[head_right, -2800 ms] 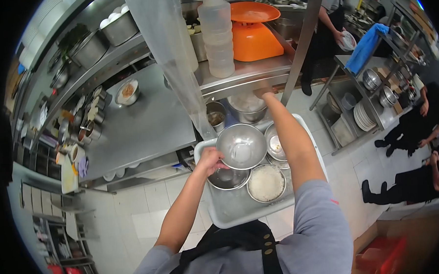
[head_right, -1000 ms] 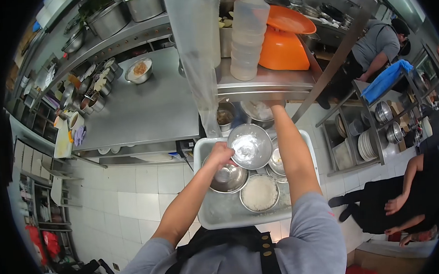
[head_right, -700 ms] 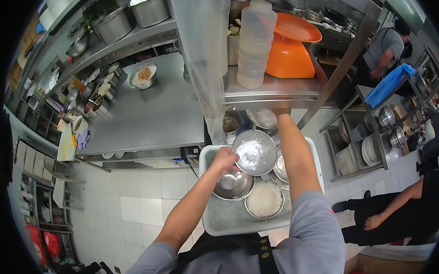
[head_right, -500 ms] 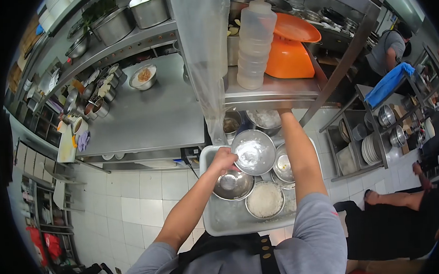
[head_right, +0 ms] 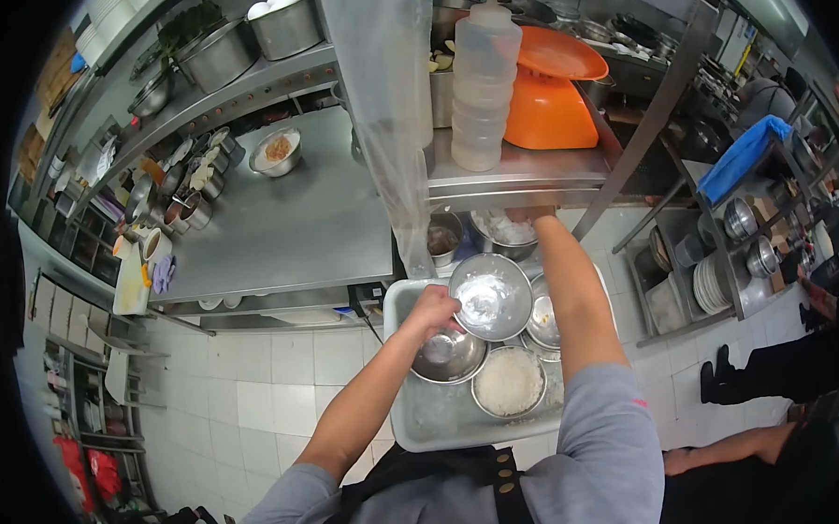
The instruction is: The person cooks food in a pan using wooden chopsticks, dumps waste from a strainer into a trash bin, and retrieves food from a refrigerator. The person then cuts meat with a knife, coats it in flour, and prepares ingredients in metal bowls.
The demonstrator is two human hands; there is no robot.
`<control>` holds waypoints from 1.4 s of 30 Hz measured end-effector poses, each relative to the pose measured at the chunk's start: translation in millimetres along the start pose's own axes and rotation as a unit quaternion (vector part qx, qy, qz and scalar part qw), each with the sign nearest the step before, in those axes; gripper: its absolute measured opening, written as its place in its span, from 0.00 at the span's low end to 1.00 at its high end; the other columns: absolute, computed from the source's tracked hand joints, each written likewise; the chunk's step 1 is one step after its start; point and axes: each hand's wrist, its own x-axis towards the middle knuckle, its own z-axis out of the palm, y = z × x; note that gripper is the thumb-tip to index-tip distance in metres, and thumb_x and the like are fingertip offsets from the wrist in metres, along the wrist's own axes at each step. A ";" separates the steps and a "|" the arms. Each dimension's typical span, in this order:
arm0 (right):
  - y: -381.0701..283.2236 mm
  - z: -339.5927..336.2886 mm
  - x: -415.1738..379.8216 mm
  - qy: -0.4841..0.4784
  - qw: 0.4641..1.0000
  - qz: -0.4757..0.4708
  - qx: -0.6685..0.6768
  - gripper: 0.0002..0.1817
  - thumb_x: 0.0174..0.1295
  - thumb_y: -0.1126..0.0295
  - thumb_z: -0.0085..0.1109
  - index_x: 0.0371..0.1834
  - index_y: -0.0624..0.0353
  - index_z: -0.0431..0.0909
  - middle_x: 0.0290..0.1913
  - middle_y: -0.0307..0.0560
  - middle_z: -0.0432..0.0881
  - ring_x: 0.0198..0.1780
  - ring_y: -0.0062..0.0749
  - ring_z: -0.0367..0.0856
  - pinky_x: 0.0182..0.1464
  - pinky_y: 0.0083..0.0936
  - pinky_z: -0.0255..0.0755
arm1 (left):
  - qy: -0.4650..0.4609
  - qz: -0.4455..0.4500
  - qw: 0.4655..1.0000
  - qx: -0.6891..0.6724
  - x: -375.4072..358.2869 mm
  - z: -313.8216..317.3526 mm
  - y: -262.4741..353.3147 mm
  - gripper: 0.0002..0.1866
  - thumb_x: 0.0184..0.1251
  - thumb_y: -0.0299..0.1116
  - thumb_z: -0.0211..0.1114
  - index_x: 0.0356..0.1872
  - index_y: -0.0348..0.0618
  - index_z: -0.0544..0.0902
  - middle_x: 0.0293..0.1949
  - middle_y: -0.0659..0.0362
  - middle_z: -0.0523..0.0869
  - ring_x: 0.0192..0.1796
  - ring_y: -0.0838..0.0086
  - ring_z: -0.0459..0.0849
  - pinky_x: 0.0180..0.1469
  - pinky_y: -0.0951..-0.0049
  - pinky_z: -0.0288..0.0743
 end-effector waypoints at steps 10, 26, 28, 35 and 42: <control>13.5 0.9 1.9 -0.050 0.998 0.007 0.043 0.17 0.59 0.61 0.54 0.48 0.56 0.75 0.49 0.49 0.76 0.49 0.40 0.73 0.53 0.40 0.67 | -0.028 -0.009 1.000 -0.002 0.6 0.9 8.6 0.07 0.48 0.17 0.56 0.30 0.24 0.76 0.32 0.47 0.79 0.29 0.57 0.84 0.24 0.59 0.85; -75.1 -102.4 -48.3 -0.352 0.900 0.212 0.146 0.22 0.43 0.75 0.62 0.47 0.66 0.77 0.45 0.49 0.80 0.43 0.33 0.76 0.46 0.25 0.70 | -0.012 -0.034 0.995 -0.094 2.6 2.4 20.8 0.09 0.49 0.15 0.55 0.34 0.22 0.73 0.34 0.44 0.78 0.33 0.52 0.83 0.26 0.54 0.85; -93.9 -103.3 -83.5 -0.178 0.945 0.022 0.275 0.30 0.36 0.77 0.61 0.51 0.65 0.76 0.44 0.56 0.82 0.48 0.41 0.79 0.54 0.25 0.68 | 0.001 -0.030 0.996 -0.088 8.5 3.0 15.5 0.08 0.50 0.16 0.53 0.33 0.22 0.73 0.35 0.42 0.78 0.32 0.49 0.83 0.25 0.53 0.84; -103.2 -98.9 -116.1 -0.350 0.899 0.047 0.258 0.27 0.40 0.78 0.59 0.51 0.63 0.76 0.42 0.53 0.82 0.46 0.35 0.79 0.49 0.27 0.72 | -0.003 -0.015 0.997 -0.069 -5.4 9.1 20.1 0.09 0.49 0.15 0.53 0.34 0.22 0.72 0.33 0.44 0.77 0.31 0.51 0.83 0.24 0.53 0.84; -82.5 -55.9 -125.2 -0.292 0.938 -0.011 0.184 0.26 0.42 0.78 0.52 0.51 0.62 0.77 0.47 0.57 0.81 0.52 0.46 0.78 0.54 0.30 0.70 | 0.000 0.009 0.993 -0.116 0.6 1.6 6.3 0.07 0.47 0.15 0.53 0.30 0.21 0.74 0.30 0.43 0.80 0.28 0.51 0.83 0.23 0.53 0.83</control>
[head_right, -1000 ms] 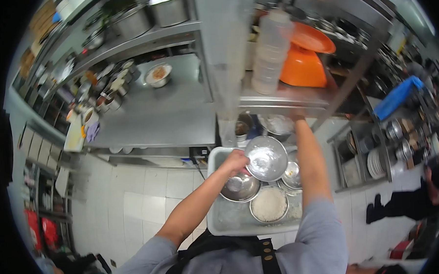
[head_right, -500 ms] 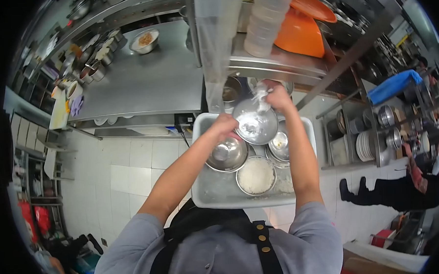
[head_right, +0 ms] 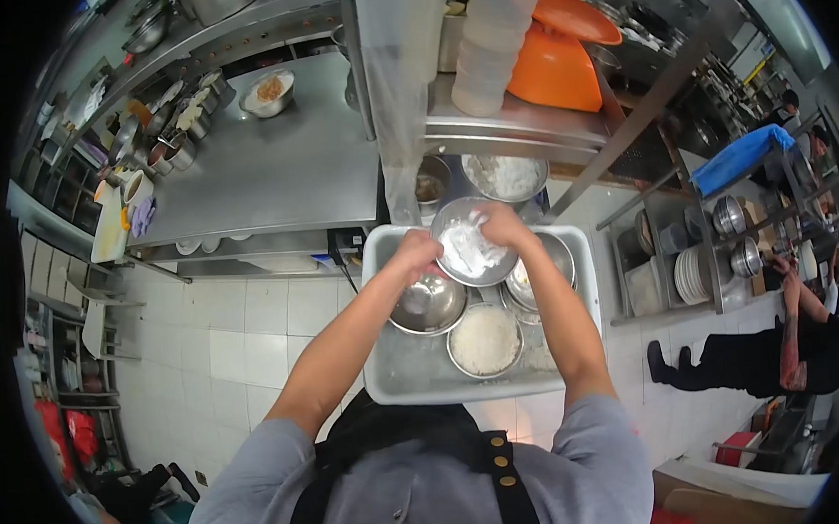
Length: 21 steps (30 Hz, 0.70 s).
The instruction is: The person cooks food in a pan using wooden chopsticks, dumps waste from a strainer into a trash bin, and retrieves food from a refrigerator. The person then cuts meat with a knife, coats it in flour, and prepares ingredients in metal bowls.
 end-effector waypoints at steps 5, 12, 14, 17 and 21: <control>-19.4 -51.9 61.0 0.211 0.970 0.030 -0.114 0.18 0.51 0.70 0.51 0.46 0.62 0.77 0.51 0.60 0.78 0.52 0.49 0.76 0.51 0.38 0.70 | 0.024 0.008 1.000 0.000 2.2 -1.0 -10.6 0.08 0.46 0.16 0.53 0.29 0.22 0.75 0.29 0.44 0.80 0.28 0.51 0.84 0.21 0.53 0.83; 82.9 -55.9 136.3 -0.014 0.972 0.035 -0.230 0.28 0.52 0.56 0.53 0.58 0.53 0.71 0.61 0.54 0.70 0.61 0.46 0.69 0.65 0.38 0.59 | 0.019 -0.013 1.000 -0.021 -4.0 -3.7 -15.9 0.07 0.46 0.16 0.53 0.28 0.22 0.75 0.32 0.41 0.79 0.28 0.49 0.83 0.21 0.52 0.83; 106.8 -71.3 140.0 0.036 0.979 0.037 -0.196 0.28 0.53 0.57 0.53 0.59 0.52 0.71 0.63 0.52 0.69 0.62 0.45 0.68 0.65 0.39 0.58 | 0.007 -0.036 0.999 0.010 -6.7 -10.8 -15.0 0.11 0.47 0.15 0.55 0.35 0.21 0.75 0.34 0.44 0.79 0.33 0.52 0.84 0.24 0.56 0.84; 93.6 -57.4 147.9 0.073 0.984 0.014 -0.161 0.29 0.53 0.57 0.53 0.61 0.50 0.70 0.64 0.51 0.68 0.64 0.43 0.66 0.66 0.39 0.57 | 0.039 -0.024 0.999 0.013 -15.8 -10.4 -10.4 0.11 0.47 0.16 0.55 0.35 0.21 0.75 0.33 0.44 0.79 0.32 0.52 0.84 0.22 0.56 0.84; 147.8 -27.5 184.4 0.067 0.884 -0.197 -0.419 0.26 0.55 0.67 0.47 0.60 0.52 0.70 0.66 0.47 0.66 0.66 0.44 0.64 0.66 0.40 0.57 | 0.030 -0.006 1.000 -0.001 -21.8 -6.4 -11.9 0.15 0.51 0.19 0.52 0.39 0.15 0.72 0.39 0.36 0.77 0.31 0.43 0.83 0.21 0.54 0.82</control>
